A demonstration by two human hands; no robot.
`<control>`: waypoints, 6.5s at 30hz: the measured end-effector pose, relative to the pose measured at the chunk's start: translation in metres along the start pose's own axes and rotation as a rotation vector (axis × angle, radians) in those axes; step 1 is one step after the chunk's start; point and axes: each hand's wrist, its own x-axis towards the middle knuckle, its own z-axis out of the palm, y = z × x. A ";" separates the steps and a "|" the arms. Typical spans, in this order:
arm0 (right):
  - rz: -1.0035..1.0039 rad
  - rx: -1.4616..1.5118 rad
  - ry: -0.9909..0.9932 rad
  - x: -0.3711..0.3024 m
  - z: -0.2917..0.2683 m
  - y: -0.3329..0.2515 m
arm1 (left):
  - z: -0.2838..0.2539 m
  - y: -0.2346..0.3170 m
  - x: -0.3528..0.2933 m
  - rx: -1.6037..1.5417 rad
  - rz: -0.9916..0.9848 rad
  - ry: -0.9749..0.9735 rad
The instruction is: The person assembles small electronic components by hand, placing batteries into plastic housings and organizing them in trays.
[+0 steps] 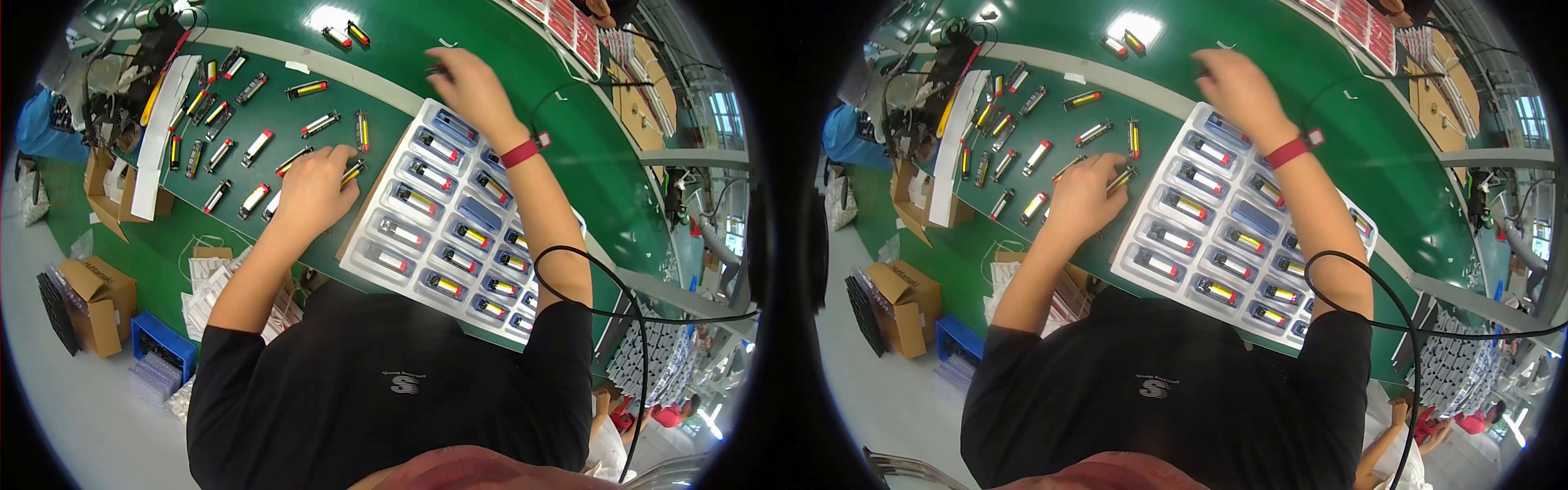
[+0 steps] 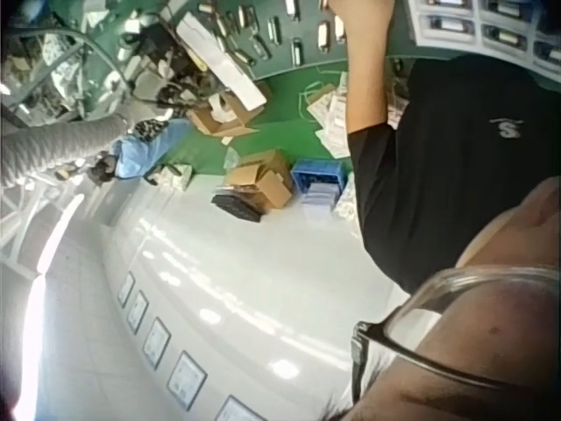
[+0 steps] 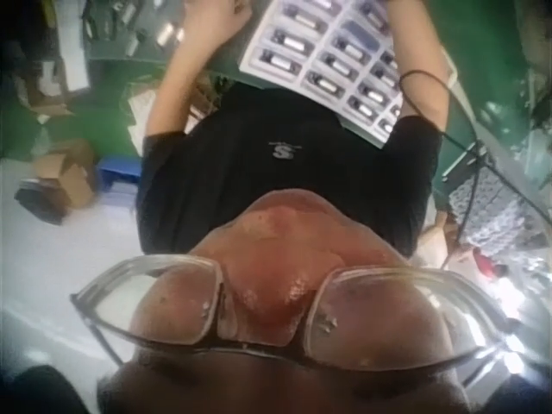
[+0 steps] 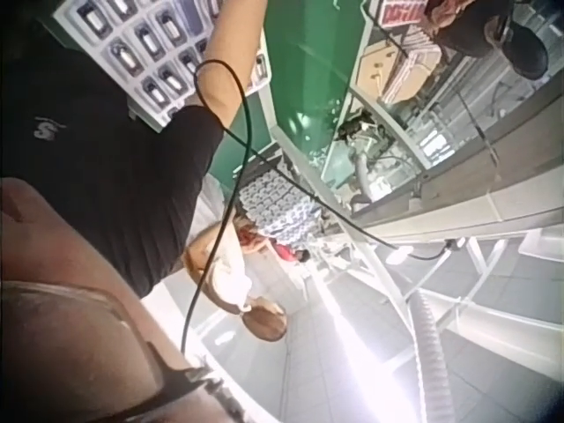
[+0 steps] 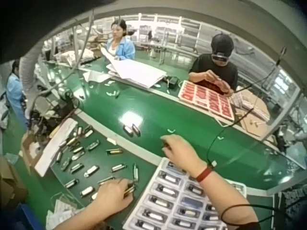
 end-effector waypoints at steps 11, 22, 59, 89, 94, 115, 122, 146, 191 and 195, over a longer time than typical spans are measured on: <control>0.112 0.136 -0.221 0.010 0.083 -0.047 | -0.043 0.026 -0.015 -0.563 -0.059 -0.040; 0.269 0.061 -0.446 0.021 0.061 -0.068 | -0.040 0.030 -0.022 -0.635 0.039 -0.133; -0.240 0.320 -0.362 0.098 0.093 -0.054 | -0.070 -0.126 0.049 0.113 -0.199 0.171; 0.961 -0.111 0.618 -0.426 -0.139 -0.110 | 0.073 0.067 -0.007 0.098 0.412 -0.171; 1.057 0.104 0.713 -0.446 -0.123 -0.127 | 0.090 0.074 -0.014 0.021 0.428 -0.159; 1.405 -0.823 0.401 -0.679 -0.286 -0.072 | 0.220 0.318 -0.067 -0.430 0.590 -0.315; 0.912 -0.974 0.241 -0.568 -0.283 -0.059 | 0.287 0.367 -0.083 -0.721 0.307 -0.430; 0.115 0.146 -0.123 -0.114 0.065 -0.110 | 0.075 -0.208 -0.493 0.194 -1.429 0.565; 1.297 1.518 -1.178 -0.167 0.505 -0.462 | 0.164 -0.149 -0.580 -0.746 -1.012 0.597; 0.926 1.141 -1.444 -0.167 0.488 -0.474 | 0.192 -0.138 -0.573 -0.794 -1.291 0.932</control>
